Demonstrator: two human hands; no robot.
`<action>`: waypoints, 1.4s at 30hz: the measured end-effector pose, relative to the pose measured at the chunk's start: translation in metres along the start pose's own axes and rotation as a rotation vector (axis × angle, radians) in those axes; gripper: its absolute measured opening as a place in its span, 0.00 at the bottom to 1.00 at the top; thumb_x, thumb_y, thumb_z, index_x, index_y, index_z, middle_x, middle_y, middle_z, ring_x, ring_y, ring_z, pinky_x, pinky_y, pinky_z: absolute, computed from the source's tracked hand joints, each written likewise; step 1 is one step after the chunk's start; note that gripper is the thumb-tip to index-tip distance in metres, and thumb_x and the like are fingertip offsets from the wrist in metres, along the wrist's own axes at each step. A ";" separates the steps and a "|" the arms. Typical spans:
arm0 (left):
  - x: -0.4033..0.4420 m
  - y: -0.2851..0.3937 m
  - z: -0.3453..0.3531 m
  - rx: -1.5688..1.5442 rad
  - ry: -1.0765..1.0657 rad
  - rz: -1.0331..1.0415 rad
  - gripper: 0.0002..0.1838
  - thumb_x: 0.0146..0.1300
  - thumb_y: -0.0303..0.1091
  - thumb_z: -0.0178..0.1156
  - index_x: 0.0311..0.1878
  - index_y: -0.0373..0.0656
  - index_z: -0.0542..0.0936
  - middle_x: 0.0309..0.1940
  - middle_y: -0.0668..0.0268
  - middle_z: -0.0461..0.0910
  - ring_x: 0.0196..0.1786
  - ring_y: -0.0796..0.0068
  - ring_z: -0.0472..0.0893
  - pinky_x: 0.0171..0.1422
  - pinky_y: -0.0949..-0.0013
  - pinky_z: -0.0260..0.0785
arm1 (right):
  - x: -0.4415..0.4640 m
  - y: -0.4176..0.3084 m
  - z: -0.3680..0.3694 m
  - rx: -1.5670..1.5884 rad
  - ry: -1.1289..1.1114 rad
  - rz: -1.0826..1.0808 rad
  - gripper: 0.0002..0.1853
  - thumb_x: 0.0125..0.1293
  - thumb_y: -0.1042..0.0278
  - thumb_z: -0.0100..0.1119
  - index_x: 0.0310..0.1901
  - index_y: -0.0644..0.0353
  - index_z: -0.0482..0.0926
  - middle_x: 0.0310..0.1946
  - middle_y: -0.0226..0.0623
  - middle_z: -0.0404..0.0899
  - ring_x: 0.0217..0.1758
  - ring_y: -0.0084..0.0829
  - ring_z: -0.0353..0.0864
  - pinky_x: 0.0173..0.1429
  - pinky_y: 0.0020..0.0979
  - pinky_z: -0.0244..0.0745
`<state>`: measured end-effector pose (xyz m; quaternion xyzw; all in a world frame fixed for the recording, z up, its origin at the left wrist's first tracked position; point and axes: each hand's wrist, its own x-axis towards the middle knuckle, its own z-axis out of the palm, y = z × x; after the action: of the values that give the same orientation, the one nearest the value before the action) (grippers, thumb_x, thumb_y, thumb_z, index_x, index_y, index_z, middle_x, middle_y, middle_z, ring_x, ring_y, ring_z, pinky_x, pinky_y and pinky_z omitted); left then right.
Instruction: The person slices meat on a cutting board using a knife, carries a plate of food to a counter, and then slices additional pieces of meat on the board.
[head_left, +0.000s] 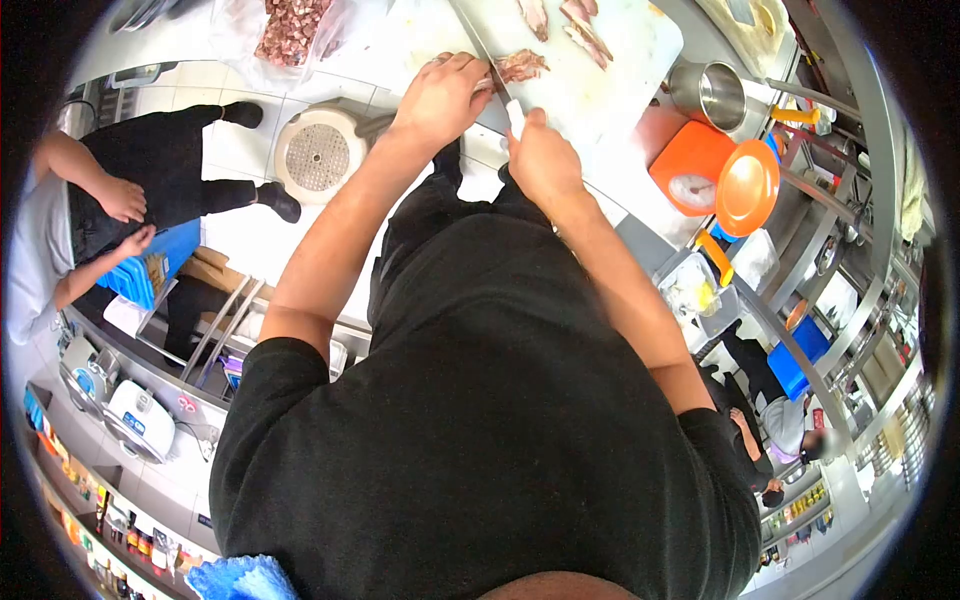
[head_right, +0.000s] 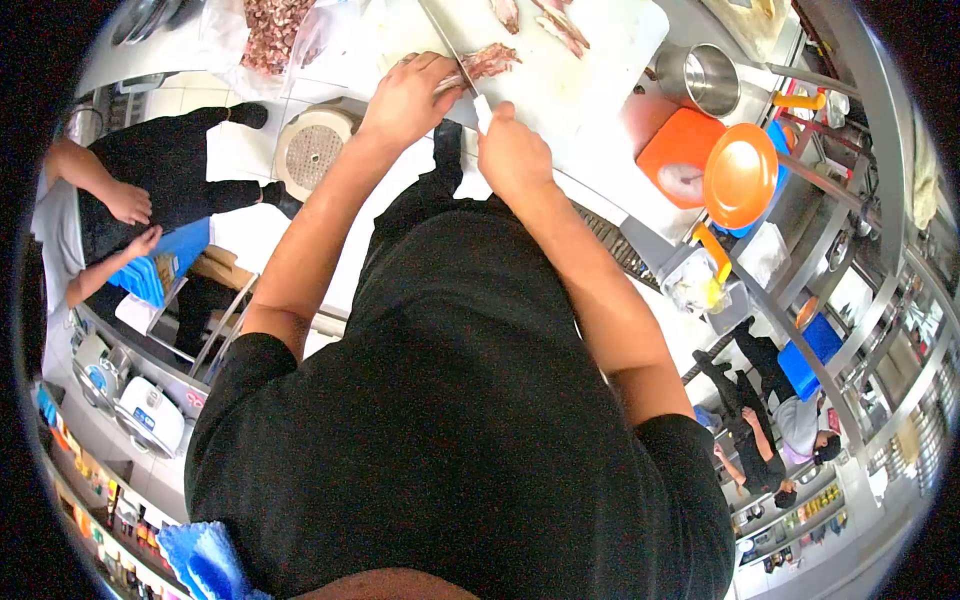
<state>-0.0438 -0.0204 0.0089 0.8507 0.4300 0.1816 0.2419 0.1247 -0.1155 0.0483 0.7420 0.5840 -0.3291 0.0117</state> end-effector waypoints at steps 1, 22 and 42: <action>0.001 -0.002 0.000 -0.006 -0.015 -0.013 0.14 0.65 0.37 0.71 0.52 0.45 0.85 0.48 0.58 0.86 0.56 0.49 0.84 0.64 0.50 0.77 | 0.011 -0.004 0.000 0.013 0.022 -0.024 0.21 0.77 0.59 0.60 0.52 0.75 0.72 0.34 0.66 0.86 0.42 0.64 0.89 0.49 0.57 0.83; -0.002 0.018 0.014 -0.072 0.064 -0.138 0.14 0.68 0.37 0.69 0.55 0.46 0.86 0.48 0.58 0.86 0.50 0.51 0.88 0.58 0.52 0.81 | -0.011 0.031 -0.048 -0.111 0.086 -0.031 0.24 0.77 0.52 0.62 0.55 0.70 0.73 0.32 0.62 0.86 0.39 0.62 0.89 0.44 0.57 0.82; 0.012 0.005 0.014 -0.097 0.073 -0.064 0.06 0.67 0.32 0.67 0.45 0.43 0.87 0.43 0.61 0.88 0.49 0.53 0.87 0.57 0.54 0.80 | -0.016 0.014 -0.002 -0.034 0.060 -0.010 0.23 0.78 0.57 0.58 0.56 0.74 0.70 0.31 0.62 0.87 0.38 0.62 0.89 0.46 0.56 0.84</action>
<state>-0.0266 -0.0166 0.0020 0.8164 0.4563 0.2255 0.2728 0.1361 -0.1330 0.0526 0.7485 0.5931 -0.2967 0.0051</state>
